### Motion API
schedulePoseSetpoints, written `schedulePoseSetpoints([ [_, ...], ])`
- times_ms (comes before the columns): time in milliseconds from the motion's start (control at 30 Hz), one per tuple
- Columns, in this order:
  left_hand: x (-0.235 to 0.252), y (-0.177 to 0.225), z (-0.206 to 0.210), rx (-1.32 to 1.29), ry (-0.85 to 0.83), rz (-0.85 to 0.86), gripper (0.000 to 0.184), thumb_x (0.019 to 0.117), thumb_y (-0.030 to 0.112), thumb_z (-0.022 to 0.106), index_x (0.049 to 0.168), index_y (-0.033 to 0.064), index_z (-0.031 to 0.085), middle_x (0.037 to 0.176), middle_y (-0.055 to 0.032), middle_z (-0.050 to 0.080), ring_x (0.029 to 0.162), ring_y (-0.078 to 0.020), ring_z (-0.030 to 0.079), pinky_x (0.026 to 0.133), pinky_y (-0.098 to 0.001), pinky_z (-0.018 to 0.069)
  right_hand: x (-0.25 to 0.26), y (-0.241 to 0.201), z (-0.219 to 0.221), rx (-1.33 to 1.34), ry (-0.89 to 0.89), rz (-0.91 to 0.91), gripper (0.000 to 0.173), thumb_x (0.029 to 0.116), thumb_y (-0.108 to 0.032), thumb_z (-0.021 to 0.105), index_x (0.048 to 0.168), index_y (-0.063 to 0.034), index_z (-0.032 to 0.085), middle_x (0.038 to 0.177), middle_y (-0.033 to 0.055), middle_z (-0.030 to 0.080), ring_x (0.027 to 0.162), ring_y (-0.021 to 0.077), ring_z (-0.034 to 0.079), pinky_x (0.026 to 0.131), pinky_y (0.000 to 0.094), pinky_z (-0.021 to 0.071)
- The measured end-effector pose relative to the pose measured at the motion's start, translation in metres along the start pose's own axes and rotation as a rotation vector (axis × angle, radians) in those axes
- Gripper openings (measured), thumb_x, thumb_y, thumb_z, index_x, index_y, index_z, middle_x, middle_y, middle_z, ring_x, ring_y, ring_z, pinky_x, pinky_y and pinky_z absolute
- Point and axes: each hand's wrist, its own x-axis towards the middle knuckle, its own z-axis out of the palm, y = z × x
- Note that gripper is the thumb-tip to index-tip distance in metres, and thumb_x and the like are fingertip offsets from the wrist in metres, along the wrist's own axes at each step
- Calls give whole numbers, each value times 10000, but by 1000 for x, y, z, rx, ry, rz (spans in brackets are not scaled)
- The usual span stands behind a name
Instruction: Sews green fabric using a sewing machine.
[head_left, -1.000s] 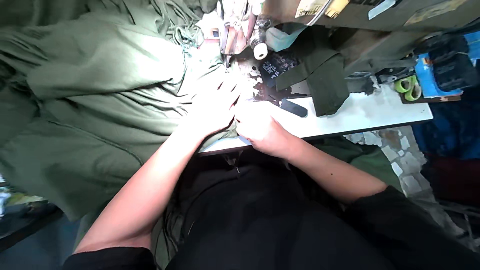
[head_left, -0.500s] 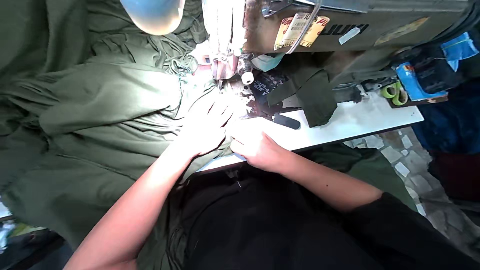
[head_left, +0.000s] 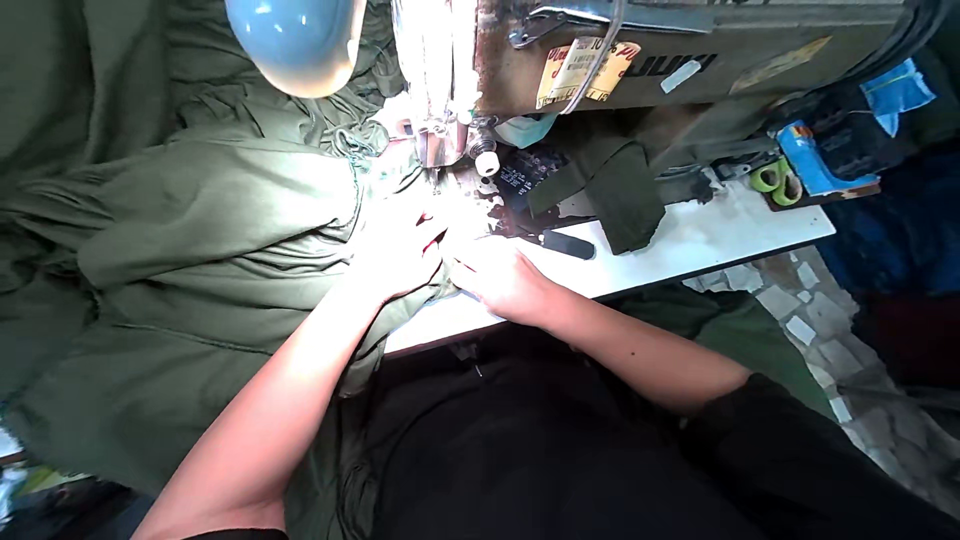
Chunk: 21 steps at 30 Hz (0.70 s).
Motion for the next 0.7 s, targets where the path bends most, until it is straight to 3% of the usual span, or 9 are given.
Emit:
schedulePoseSetpoints([
  [100,6,-4,-3,0,-37,-25,430,942,223,447,1207,52,739,1165,-246,654,1156,-453,597,1001,-640,411,6,7,1,15,17,18,244,961,-34,547,1075,-45,762,1079,164,732,1039,346,697,893,519,548],
  [200,13,-9,-3,24,-56,-46,456,946,234,431,1260,70,718,1167,-233,648,1164,-449,582,997,-648,388,13,14,1,42,-29,44,264,991,-35,524,1136,-34,744,1196,166,704,1194,356,636,1029,532,493],
  [367,19,-18,1,26,-50,-70,444,950,258,449,1250,76,722,1187,-234,640,1197,-454,564,1046,-670,343,22,20,1,94,-6,70,217,941,-37,578,1072,-18,751,1176,186,708,1190,369,639,1006,531,499],
  [467,20,-19,4,30,-29,-75,454,951,276,431,1235,80,725,1200,-243,636,1204,-462,562,1035,-671,350,26,28,-19,308,-116,274,279,944,-78,630,1186,40,706,1221,226,684,1218,347,616,1079,478,455],
  [533,16,-7,-2,-10,-30,-95,457,966,277,423,1244,74,723,1285,-260,622,1248,-465,557,1045,-670,364,28,46,-36,282,-13,435,235,950,-47,640,1141,61,722,1183,239,702,1165,353,660,1048,470,502],
  [567,12,10,-7,-51,-2,-81,441,970,279,421,1183,70,746,1255,-237,651,1201,-425,605,1003,-635,430,29,60,-45,199,43,530,214,972,-45,586,1099,59,724,1141,237,709,1115,356,682,1001,484,532],
  [633,-4,63,-19,-229,68,31,367,958,267,433,880,64,729,987,-126,709,947,-262,692,820,-464,554,35,90,-63,49,6,761,259,1027,-103,522,1113,63,701,1158,252,686,1105,395,676,967,551,531],
  [667,-17,93,-20,-378,63,107,360,971,256,441,807,72,703,919,-95,725,912,-219,708,819,-413,567,37,100,-69,-3,-52,858,278,1046,-138,522,1132,71,683,1179,271,669,1113,425,664,957,585,518],
  [700,-32,118,-16,-550,12,157,369,999,245,433,809,67,695,931,-100,727,934,-217,707,840,-378,566,39,108,-71,-42,-115,933,303,1057,-174,525,1156,74,667,1211,284,653,1135,446,650,959,606,506],
])
